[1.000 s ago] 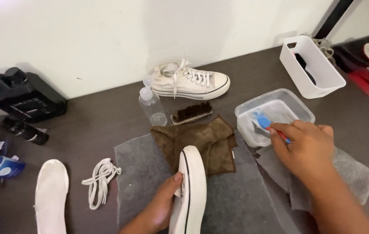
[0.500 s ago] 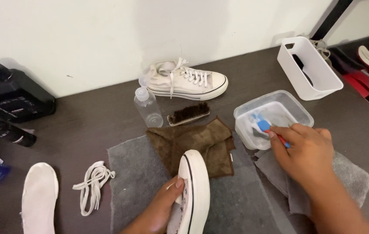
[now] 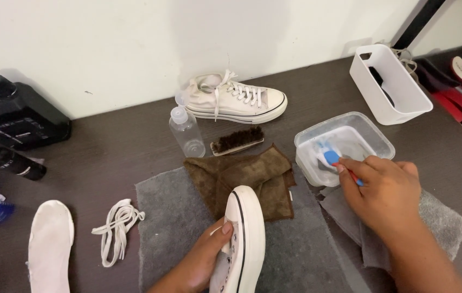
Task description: The person cleans a white sneaker by first wiping the sole with a brown cloth, then scrubbing the toe cap and rubber toe bumper with a blue and red brush dipped in water, and finally wiping the cleaned areas with the cloth again.
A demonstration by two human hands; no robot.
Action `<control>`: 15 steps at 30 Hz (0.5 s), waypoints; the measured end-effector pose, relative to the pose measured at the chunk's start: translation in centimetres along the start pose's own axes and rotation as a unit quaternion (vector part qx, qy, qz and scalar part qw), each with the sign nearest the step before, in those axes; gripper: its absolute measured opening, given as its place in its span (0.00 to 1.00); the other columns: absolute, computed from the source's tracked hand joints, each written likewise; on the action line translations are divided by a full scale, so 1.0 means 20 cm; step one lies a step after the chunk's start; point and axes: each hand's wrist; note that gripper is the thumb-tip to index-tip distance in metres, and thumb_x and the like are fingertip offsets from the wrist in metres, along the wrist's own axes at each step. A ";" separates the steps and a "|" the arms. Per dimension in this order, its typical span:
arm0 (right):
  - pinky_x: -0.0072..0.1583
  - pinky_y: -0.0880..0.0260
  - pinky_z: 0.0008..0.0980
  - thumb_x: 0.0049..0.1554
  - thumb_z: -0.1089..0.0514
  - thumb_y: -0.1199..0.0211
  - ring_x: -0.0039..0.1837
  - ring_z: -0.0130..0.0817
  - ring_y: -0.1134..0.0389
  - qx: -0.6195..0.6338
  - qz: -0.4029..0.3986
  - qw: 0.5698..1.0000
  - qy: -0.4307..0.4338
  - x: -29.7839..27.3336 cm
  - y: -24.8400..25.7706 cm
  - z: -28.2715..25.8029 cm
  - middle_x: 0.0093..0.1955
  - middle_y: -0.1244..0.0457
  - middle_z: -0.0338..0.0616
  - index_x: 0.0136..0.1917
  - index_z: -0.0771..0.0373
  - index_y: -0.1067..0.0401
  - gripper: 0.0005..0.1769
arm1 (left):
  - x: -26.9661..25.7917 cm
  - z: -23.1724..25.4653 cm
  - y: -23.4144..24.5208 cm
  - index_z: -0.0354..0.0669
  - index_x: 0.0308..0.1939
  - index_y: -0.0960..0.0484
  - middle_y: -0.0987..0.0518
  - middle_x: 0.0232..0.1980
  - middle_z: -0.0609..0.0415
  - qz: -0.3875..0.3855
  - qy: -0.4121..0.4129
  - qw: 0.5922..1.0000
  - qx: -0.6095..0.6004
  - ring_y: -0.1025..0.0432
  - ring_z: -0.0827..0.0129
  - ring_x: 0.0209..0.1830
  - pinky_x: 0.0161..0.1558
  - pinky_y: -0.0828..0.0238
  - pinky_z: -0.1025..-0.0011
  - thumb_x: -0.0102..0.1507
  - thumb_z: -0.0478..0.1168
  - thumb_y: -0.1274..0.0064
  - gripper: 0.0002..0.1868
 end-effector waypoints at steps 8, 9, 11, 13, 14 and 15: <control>0.48 0.47 0.32 0.65 0.48 0.32 0.39 0.22 0.36 -0.018 -0.005 1.000 -0.009 -0.01 0.00 -0.01 0.31 0.41 0.20 0.52 0.43 0.15 0.06 | -0.01 0.02 0.00 0.45 0.58 0.20 0.16 0.45 0.50 -0.003 0.012 1.000 0.006 0.22 0.63 0.44 0.51 0.26 0.64 0.63 0.58 0.55 0.28; 0.48 0.47 0.32 0.65 0.48 0.32 0.39 0.22 0.36 -0.018 -0.005 1.000 -0.009 -0.01 0.00 -0.01 0.31 0.41 0.20 0.52 0.43 0.15 0.06 | 0.00 0.01 0.00 0.45 0.58 0.20 0.16 0.45 0.50 -0.003 0.011 1.000 0.006 0.22 0.63 0.44 0.51 0.26 0.64 0.63 0.58 0.55 0.28; 0.46 0.49 0.32 0.65 0.48 0.32 0.35 0.26 0.40 -0.020 -0.004 1.000 -0.002 0.00 0.00 -0.01 0.30 0.46 0.23 0.52 0.42 0.15 0.06 | 0.00 0.00 0.01 0.44 0.51 0.20 0.17 0.43 0.52 -0.014 -0.013 1.000 0.024 0.23 0.65 0.43 0.50 0.28 0.66 0.63 0.60 0.54 0.26; 0.46 0.48 0.32 0.65 0.48 0.32 0.36 0.25 0.39 -0.018 -0.003 1.000 -0.004 0.00 0.00 -0.01 0.29 0.46 0.23 0.52 0.42 0.15 0.06 | 0.00 0.00 0.01 0.43 0.53 0.20 0.17 0.44 0.51 -0.016 -0.011 1.000 0.011 0.23 0.64 0.43 0.50 0.27 0.66 0.63 0.59 0.54 0.27; 0.46 0.48 0.32 0.66 0.49 0.32 0.37 0.24 0.38 -0.016 -0.002 1.000 -0.005 0.00 0.00 -0.01 0.29 0.45 0.22 0.51 0.42 0.15 0.05 | 0.01 0.00 0.00 0.43 0.55 0.20 0.16 0.45 0.49 -0.018 -0.009 1.000 -0.002 0.22 0.63 0.43 0.50 0.26 0.65 0.62 0.59 0.53 0.28; 0.46 0.48 0.32 0.66 0.49 0.32 0.37 0.24 0.38 -0.016 -0.002 1.000 -0.005 0.00 0.00 -0.01 0.29 0.45 0.22 0.51 0.42 0.15 0.05 | 0.01 0.00 0.01 0.43 0.55 0.20 0.16 0.45 0.49 -0.018 -0.010 1.000 -0.002 0.22 0.63 0.43 0.50 0.26 0.65 0.62 0.59 0.53 0.28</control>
Point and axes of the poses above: each hand's wrist, its own x-axis towards the middle knuckle, its own y-axis out of the back of the hand, z = x × y
